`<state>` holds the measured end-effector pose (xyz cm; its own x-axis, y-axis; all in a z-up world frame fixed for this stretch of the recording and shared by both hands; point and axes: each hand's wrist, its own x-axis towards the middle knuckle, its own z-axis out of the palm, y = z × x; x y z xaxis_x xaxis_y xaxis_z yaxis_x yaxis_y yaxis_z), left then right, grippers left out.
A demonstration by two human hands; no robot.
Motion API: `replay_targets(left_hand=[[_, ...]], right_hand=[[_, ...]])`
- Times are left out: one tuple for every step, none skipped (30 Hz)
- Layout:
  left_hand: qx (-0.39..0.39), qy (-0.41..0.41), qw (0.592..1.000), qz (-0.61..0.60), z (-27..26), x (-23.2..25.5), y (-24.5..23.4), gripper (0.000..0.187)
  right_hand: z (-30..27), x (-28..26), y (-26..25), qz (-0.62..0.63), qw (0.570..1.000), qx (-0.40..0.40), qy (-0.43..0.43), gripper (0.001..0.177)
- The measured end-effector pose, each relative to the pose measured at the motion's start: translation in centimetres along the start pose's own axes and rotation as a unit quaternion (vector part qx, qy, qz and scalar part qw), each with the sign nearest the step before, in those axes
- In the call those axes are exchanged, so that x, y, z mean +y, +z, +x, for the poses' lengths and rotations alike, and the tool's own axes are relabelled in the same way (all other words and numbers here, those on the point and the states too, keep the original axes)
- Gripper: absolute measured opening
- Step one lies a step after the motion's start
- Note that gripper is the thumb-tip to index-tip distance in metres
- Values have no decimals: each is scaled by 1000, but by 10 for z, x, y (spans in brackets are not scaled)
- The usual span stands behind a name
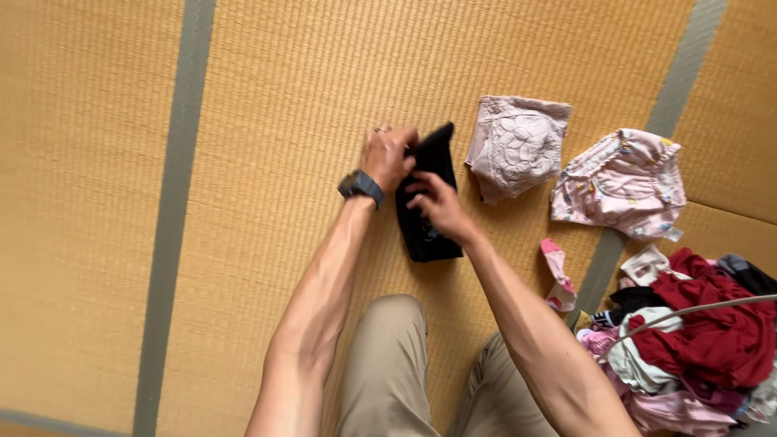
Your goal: Fold various pieces of laundry, including underwear, bras, and leggings, on a tatami mat.
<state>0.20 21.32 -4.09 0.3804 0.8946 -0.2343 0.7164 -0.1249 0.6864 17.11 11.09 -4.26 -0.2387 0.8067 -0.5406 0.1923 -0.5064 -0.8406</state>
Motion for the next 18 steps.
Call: replay_targets(left_hand=[[0,-2,1000,4,-9,4,1,24],[10,34,999,28,-18,10,3,23],[20,69,996,52,-28,15,5,21],[21,69,996,54,-38,12,14,21],[15,88,991,99,-49,8,22,22],[8,106,984,141,-60,6,33,22],[8,106,984,141,-70,9,32,22],[17,134,979,150,-78,13,32,21],[25,161,974,159,-86,17,33,21],[26,164,974,156,-87,24,27,21],[-34,147,981,119,-89,30,22,23],[-94,125,984,82,-94,36,16,31],[-95,124,984,80,-96,35,25,31],[-66,107,989,81,-97,32,32,30],[-37,89,992,83,-97,29,39,30],[-36,88,992,83,-94,24,44,30],[17,77,986,145,-90,19,50,34],[69,65,974,205,-88,16,57,44]], right_hand=[[7,12,-1,3,1000,-2,-2,46],[13,24,-2,154,986,7,55,46],[18,36,-4,301,947,16,111,46],[16,34,-9,301,947,15,110,46],[14,31,-13,386,911,47,139,44],[9,30,-19,466,865,79,167,45],[5,15,-19,466,865,79,168,45],[-1,0,-22,464,860,101,186,43],[-6,-14,-24,461,855,124,205,42],[-1,11,-30,460,855,127,204,42],[3,36,-35,352,908,140,180,35],[7,62,-38,239,947,149,157,29],[2,55,-38,238,946,149,159,29],[1,47,-37,155,966,158,133,25],[1,39,-36,71,978,165,105,21],[4,36,-35,71,978,164,104,21],[7,33,-35,86,976,170,102,20],[7,31,-36,100,974,176,103,19]])
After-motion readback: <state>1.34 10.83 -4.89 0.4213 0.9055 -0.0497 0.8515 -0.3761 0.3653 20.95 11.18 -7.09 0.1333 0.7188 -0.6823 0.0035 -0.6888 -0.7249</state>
